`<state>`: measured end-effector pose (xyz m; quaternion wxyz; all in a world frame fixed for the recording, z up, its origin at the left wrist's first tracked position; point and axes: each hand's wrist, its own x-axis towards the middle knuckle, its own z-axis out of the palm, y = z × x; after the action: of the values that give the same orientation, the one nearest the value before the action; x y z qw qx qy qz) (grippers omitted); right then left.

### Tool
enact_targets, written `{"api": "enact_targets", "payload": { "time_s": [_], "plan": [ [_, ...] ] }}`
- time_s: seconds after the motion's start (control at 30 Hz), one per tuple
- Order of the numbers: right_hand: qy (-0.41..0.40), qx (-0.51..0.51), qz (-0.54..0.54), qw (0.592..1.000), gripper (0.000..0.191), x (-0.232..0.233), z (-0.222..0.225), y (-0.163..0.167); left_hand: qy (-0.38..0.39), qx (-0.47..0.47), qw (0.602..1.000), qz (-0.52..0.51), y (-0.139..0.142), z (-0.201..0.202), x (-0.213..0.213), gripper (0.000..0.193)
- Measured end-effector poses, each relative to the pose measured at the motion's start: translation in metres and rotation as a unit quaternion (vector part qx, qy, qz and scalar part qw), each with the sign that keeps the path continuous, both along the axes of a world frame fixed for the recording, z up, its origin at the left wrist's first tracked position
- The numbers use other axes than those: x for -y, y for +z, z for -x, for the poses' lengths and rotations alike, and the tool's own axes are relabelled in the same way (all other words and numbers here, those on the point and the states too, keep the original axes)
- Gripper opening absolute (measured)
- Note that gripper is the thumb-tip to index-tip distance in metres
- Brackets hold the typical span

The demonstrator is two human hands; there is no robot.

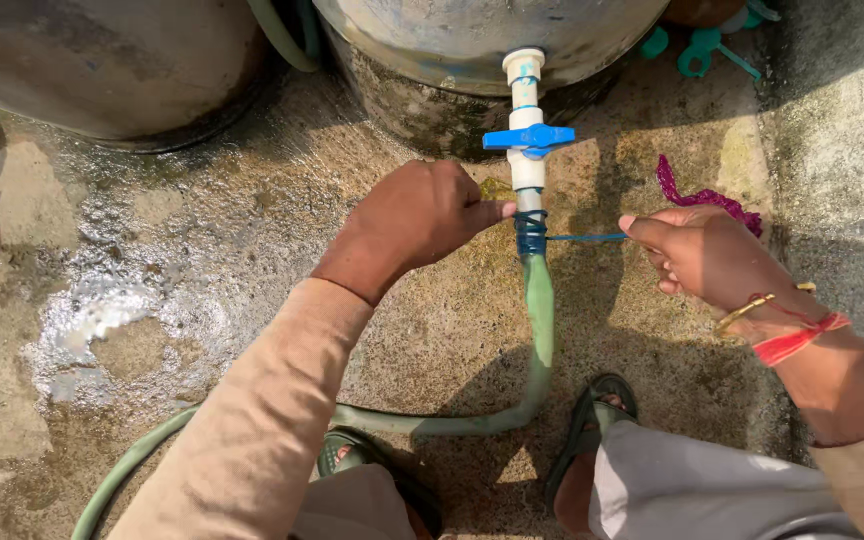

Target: The person ties a green hose to a white PVC pipe fitting below a blue-handled valve using a blue plastic tie, wrapping it repeatedly around the hose and pipe and knotting it by hand, then tugs the hose to check it. The person works standing on wet concrete beside large water tanks.

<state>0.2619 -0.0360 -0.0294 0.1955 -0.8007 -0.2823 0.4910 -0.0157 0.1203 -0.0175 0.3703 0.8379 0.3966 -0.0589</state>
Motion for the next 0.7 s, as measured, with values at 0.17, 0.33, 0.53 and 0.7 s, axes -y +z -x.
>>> {"api": "enact_targets", "payload": {
  "time_s": [0.17, 0.33, 0.53, 0.7],
  "plan": [
    [-0.015, 0.022, -0.027, 0.999, 0.032, -0.009, 0.013, -0.015, 0.053, 0.424, 0.897, -0.111, 0.003, -0.020, 0.052, 0.058],
    [0.077, 0.151, -0.002, 0.986, 0.034, -0.010, 0.010, -0.009, 0.303, 0.393, 0.843, 0.208, 0.000, -0.095, 0.089, 0.058],
    [0.019, 0.063, 0.002, 0.998, 0.029, -0.018, -0.003, -0.013, 0.298, 0.352, 0.875, 0.147, 0.004, -0.062, 0.112, 0.056],
    [-0.112, -0.177, -0.154, 0.966, 0.039, -0.015, -0.001, -0.030, 0.346, 0.304, 0.882, 0.096, -0.009, -0.023, 0.078, 0.054]
  ]
}}
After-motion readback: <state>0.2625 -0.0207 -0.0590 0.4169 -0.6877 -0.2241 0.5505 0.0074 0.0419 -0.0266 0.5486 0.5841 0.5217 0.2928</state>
